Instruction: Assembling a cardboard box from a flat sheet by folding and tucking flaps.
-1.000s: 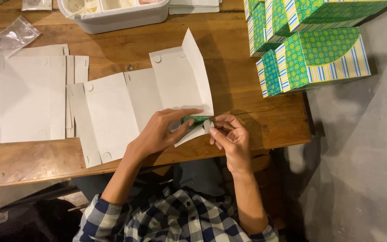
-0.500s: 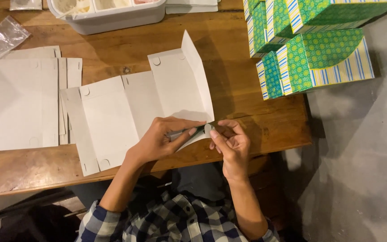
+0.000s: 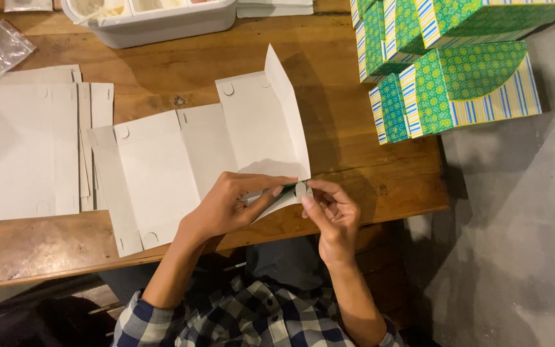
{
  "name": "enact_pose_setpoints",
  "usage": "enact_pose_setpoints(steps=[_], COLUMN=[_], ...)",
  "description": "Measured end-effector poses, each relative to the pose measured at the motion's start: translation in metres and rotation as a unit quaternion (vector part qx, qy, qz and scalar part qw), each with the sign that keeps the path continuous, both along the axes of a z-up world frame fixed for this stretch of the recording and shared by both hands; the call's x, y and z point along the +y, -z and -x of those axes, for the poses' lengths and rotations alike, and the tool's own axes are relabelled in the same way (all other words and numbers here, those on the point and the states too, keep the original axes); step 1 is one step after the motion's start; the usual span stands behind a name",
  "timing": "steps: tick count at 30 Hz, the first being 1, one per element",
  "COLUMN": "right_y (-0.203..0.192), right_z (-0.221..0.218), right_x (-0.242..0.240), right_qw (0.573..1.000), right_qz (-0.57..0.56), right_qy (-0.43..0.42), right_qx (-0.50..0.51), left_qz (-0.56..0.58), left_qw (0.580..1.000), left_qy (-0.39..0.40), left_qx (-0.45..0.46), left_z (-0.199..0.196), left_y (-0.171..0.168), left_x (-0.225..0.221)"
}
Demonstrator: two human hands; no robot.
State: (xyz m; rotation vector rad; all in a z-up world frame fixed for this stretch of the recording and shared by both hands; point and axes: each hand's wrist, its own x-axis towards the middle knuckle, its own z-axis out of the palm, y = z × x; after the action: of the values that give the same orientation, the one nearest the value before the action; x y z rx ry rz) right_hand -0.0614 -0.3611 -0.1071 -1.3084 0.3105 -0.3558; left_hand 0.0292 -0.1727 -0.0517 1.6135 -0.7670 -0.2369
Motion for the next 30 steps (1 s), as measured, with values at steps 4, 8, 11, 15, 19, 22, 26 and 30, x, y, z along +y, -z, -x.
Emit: enact_pose_setpoints(steps=[4, 8, 11, 15, 19, 22, 26, 30], right_y=[-0.009, 0.002, 0.0, -0.003, -0.007, -0.007, -0.011, -0.006], right_z=[0.01, 0.016, 0.016, 0.013, 0.008, 0.004, 0.005, 0.002], right_x=[0.007, 0.015, 0.026, 0.023, 0.014, 0.013, 0.011, 0.007], right_qw=[0.999, 0.991, 0.984, 0.985, 0.989, 0.991, 0.993, 0.995], right_qz=[-0.026, -0.11, -0.134, -0.115, -0.104, -0.088, -0.074, -0.047], right_qy=[0.0, 0.076, 0.119, 0.132, 0.105, 0.102, 0.096, 0.086], right_qx=[-0.023, 0.028, 0.021, -0.002, 0.01, 0.004, 0.012, 0.013], left_qz=[0.006, 0.019, 0.008, -0.059, -0.103, -0.122, -0.121, -0.11], left_qw=[1.0, 0.999, 0.997, 0.984, 0.963, 0.95, 0.948, 0.957], left_qy=[-0.007, -0.001, -0.007, -0.031, -0.033, -0.041, -0.041, -0.029], left_qx=[0.004, -0.034, -0.07, -0.164, -0.246, -0.285, -0.291, -0.267], left_z=[0.003, 0.004, 0.005, 0.008, 0.007, 0.006, 0.011, 0.012], left_y=[0.0, -0.005, -0.001, 0.009, -0.003, -0.008, -0.011, -0.011], left_x=[-0.002, -0.007, -0.009, -0.006, -0.006, -0.008, -0.011, -0.012])
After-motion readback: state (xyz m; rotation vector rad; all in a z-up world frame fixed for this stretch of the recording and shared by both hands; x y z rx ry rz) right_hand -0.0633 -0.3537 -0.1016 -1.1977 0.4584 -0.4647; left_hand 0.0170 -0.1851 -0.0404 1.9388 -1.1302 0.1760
